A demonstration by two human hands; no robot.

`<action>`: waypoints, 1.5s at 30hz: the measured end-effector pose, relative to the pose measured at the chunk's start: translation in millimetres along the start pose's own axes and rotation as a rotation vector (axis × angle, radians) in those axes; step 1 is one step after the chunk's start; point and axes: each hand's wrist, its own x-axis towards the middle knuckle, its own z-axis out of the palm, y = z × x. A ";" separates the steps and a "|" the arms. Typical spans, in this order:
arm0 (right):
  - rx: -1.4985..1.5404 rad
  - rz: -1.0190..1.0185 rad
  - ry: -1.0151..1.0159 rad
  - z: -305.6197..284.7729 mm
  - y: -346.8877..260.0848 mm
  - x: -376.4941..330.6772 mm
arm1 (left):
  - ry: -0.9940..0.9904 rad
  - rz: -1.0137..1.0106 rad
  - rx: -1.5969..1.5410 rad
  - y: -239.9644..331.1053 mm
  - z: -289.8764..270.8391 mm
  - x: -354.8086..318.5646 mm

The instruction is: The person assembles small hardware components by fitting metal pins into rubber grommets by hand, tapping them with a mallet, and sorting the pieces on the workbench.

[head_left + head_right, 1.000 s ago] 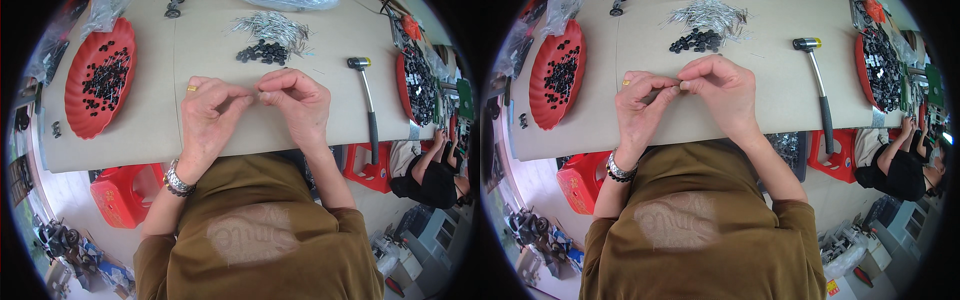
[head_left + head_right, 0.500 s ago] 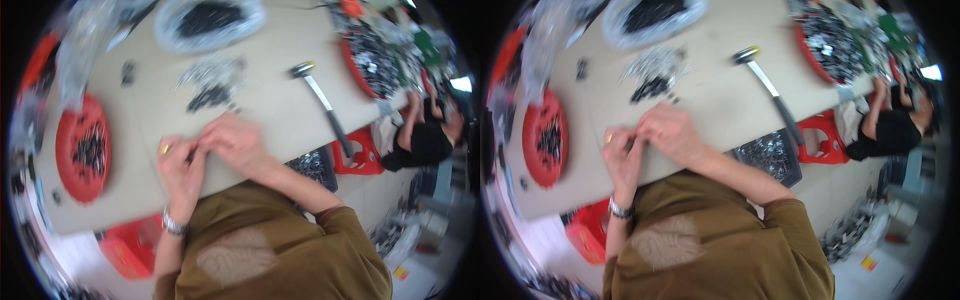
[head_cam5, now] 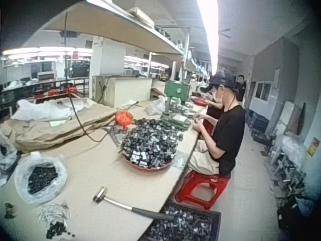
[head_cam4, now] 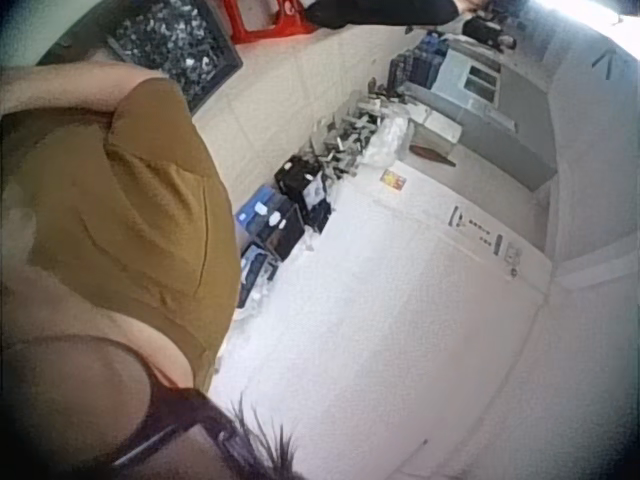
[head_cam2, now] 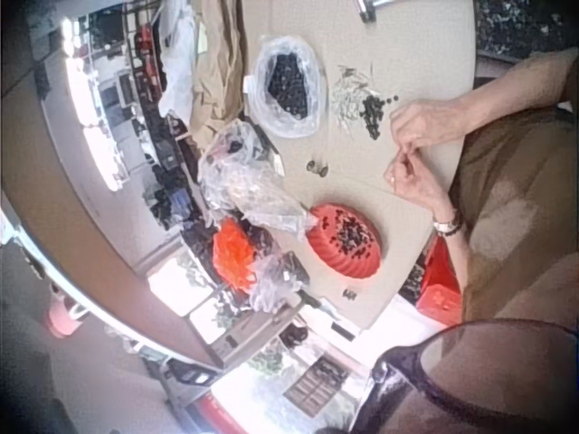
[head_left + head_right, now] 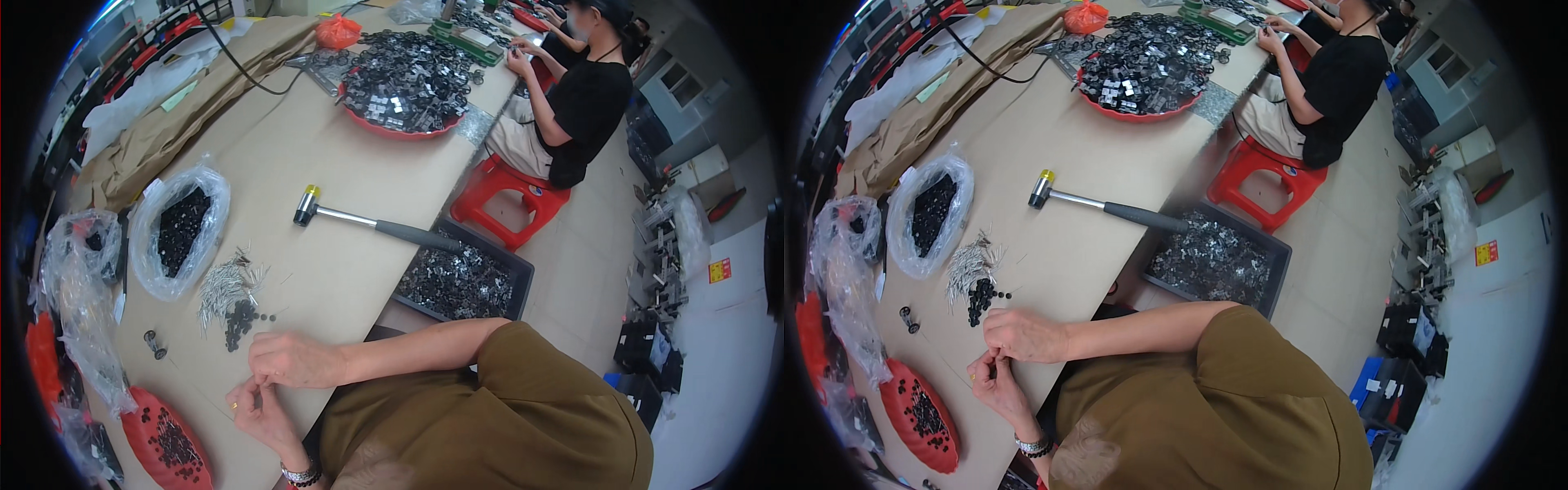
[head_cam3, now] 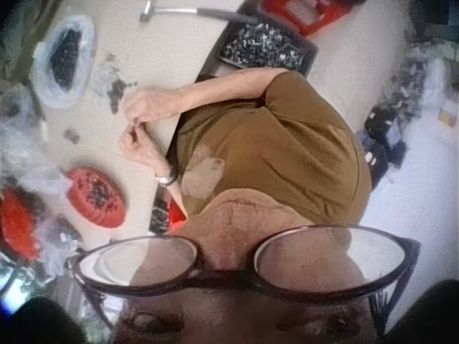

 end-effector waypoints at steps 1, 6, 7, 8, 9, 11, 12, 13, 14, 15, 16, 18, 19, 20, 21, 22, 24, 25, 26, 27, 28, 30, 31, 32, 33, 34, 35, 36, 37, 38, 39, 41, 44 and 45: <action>-0.001 0.007 0.003 0.3 0.4 0.4 | 0.007 -0.004 -0.012 -2.3 0.0 -0.6; 0.002 0.032 -0.020 1.7 3.8 1.4 | -0.001 0.007 0.011 -4.9 -0.3 -0.2; 0.004 0.037 -0.022 1.6 4.3 1.6 | 0.000 -0.006 0.008 -3.2 -0.9 -0.2; 0.012 0.035 -0.020 1.6 4.5 1.9 | 0.000 -0.018 0.005 -2.1 -1.1 -0.4; 0.019 0.033 -0.019 1.7 4.5 1.8 | -0.001 -0.023 0.005 -1.8 -0.9 -0.9; 0.015 0.027 -0.015 2.8 4.7 1.1 | 0.001 -0.011 0.041 -1.4 -0.9 -1.1; 0.009 0.017 -0.010 3.2 4.6 0.8 | 0.000 -0.015 0.041 0.7 -1.5 -1.0; 0.011 0.020 -0.011 3.4 3.7 0.2 | -0.004 -0.043 0.031 4.3 -2.2 -1.2; -0.008 0.017 -0.009 3.5 2.5 -0.3 | -0.008 -0.071 0.022 6.1 -2.3 -1.4; -0.027 0.013 -0.007 3.7 1.9 -0.8 | -0.009 -0.075 0.022 5.7 -2.0 -1.5; -0.026 0.016 -0.008 4.0 2.1 -1.2 | -0.006 -0.076 0.016 5.2 -1.9 -1.9; -0.015 0.018 -0.021 4.3 3.3 -0.9 | -0.003 -0.079 0.009 5.1 -1.5 -2.2; -0.013 0.020 -0.022 4.4 3.5 -1.2 | -0.007 -0.073 0.006 4.8 -1.7 -1.9; -0.022 0.013 -0.016 4.5 3.7 -1.5 | -0.011 -0.067 0.003 4.3 -2.1 -2.0; -0.030 0.005 -0.011 4.7 3.6 -1.8 | -0.011 -0.070 0.005 2.5 -2.7 -2.1; -0.029 0.007 -0.012 4.9 3.6 -1.9 | -0.016 -0.065 0.015 0.3 -2.8 -1.9; -0.040 -0.007 -0.001 5.8 3.7 -1.7 | -0.019 -0.062 0.025 -0.4 -2.5 -2.2; -0.039 -0.006 -0.004 6.0 3.8 -1.7 | -0.011 -0.090 -0.003 0.3 -1.5 -1.8; -0.029 -0.004 -0.002 6.2 3.9 -1.7 | -0.002 -0.118 -0.031 0.7 -0.7 -1.7; -0.019 -0.002 -0.001 6.2 3.9 -1.8 | 0.001 -0.120 -0.033 0.2 -0.4 -1.8; -0.017 -0.003 -0.005 6.2 4.2 -1.7 | 0.003 -0.094 -0.019 -0.9 -0.2 -1.5; 0.001 0.031 0.003 5.9 5.0 -1.6 | 0.009 -0.069 -0.007 -0.3 0.4 -1.3; 0.000 0.029 -0.002 5.4 5.3 -1.4 | 0.016 -0.064 0.000 2.3 0.7 -1.0; -0.002 0.042 -0.020 5.0 5.8 -1.2 | 0.024 -0.059 0.007 4.2 0.9 -0.8; -0.004 0.054 -0.038 4.5 6.0 -0.9 | 0.028 -0.061 0.003 3.9 0.1 -1.0; -0.006 0.051 -0.043 4.2 5.6 -0.6 | 0.024 -0.053 0.011 2.3 -1.1 -1.1; 0.007 0.039 -0.027 4.3 4.3 -0.4 | 0.020 -0.046 0.019 2.0 -1.5 -1.2; 0.020 0.027 -0.010 4.1 3.5 -0.3 | 0.025 -0.047 0.015 2.8 -0.9 -1.5; 0.018 0.025 -0.014 4.3 3.4 -0.3 | 0.027 -0.051 0.005 3.9 -0.9 -1.8; 0.026 0.035 -0.012 4.4 3.4 -0.2 | 0.028 -0.056 -0.004 4.3 -0.7 -1.8; 0.033 0.045 -0.009 4.2 3.4 0.1 | 0.032 -0.056 -0.008 4.1 -0.5 -1.7; 0.036 0.053 -0.020 3.7 2.7 0.7 | 0.042 -0.059 -0.007 3.8 -0.2 -2.2; 0.051 0.087 -0.041 2.1 1.8 1.5 | 0.033 -0.026 0.026 8.2 -2.4 -1.8; 0.063 0.114 -0.052 1.8 1.6 1.7 | 0.037 -0.026 0.024 7.2 -1.8 -2.2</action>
